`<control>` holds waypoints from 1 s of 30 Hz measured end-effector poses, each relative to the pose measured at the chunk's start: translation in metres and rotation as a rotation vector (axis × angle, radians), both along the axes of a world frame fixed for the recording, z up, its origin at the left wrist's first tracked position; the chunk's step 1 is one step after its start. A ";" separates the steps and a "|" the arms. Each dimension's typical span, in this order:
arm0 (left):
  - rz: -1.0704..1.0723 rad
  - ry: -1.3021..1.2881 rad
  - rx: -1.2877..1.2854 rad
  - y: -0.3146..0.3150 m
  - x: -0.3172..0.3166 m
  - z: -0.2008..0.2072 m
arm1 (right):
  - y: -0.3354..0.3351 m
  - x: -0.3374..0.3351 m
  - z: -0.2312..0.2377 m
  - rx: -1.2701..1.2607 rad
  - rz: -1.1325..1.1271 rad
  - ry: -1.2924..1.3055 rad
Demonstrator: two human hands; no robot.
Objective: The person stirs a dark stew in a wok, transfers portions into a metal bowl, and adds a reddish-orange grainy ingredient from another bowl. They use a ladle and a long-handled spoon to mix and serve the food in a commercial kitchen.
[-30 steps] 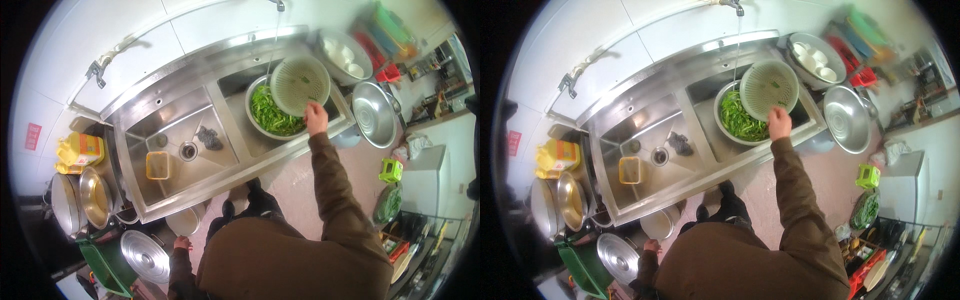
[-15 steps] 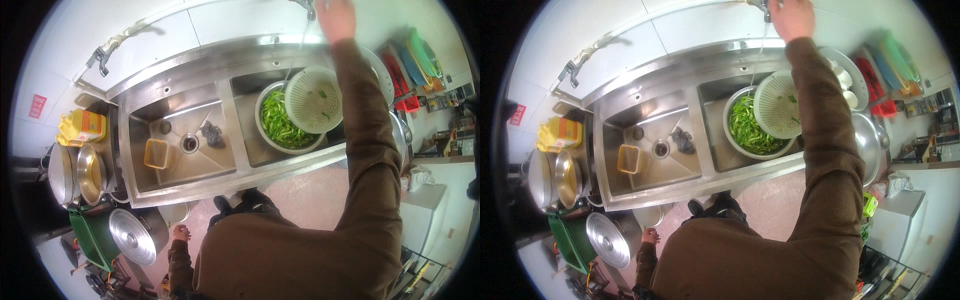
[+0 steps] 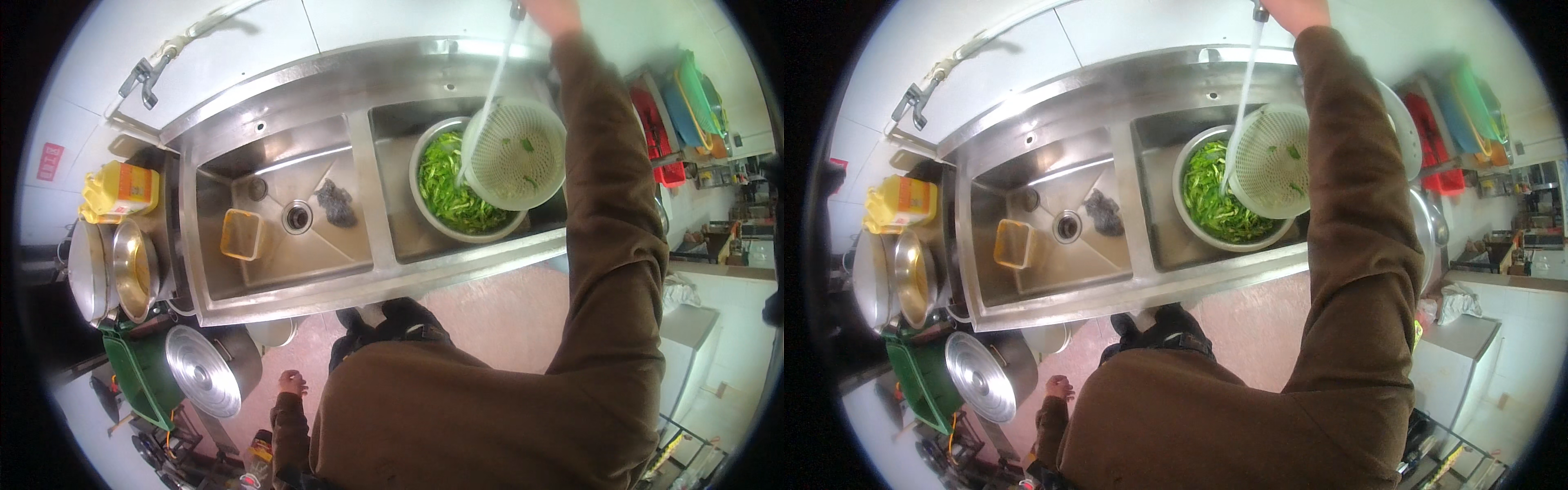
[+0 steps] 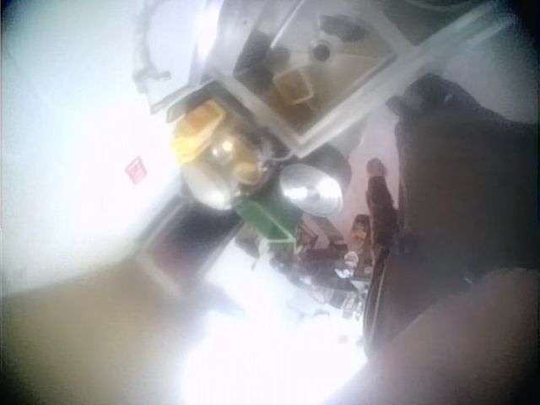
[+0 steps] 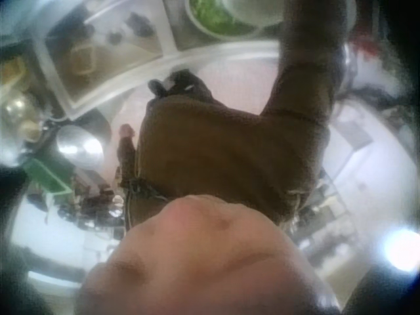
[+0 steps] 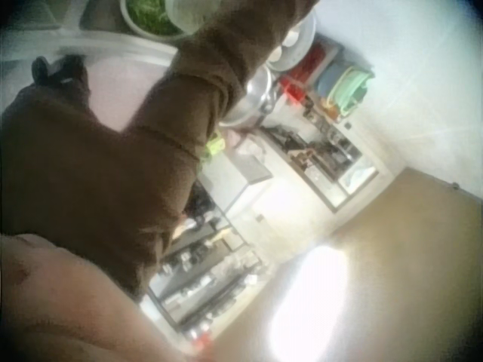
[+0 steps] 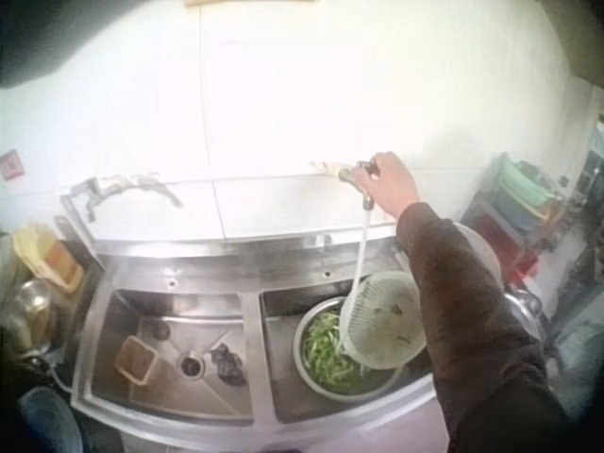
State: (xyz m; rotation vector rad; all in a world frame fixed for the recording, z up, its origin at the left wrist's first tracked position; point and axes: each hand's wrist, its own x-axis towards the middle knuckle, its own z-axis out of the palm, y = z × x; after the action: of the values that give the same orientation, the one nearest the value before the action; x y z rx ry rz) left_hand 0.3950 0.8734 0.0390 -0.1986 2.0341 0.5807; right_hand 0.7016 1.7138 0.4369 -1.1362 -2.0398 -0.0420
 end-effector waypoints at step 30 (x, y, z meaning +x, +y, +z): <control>-0.100 -0.018 0.070 0.038 0.010 0.007 | 0.008 0.007 0.006 -0.061 0.136 -0.007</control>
State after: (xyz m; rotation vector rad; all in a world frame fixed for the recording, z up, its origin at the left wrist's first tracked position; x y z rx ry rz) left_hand 0.4048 0.9113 0.0462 -0.0599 1.9901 0.5840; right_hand 0.7082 1.7220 0.4425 -1.0330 -2.1322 0.0845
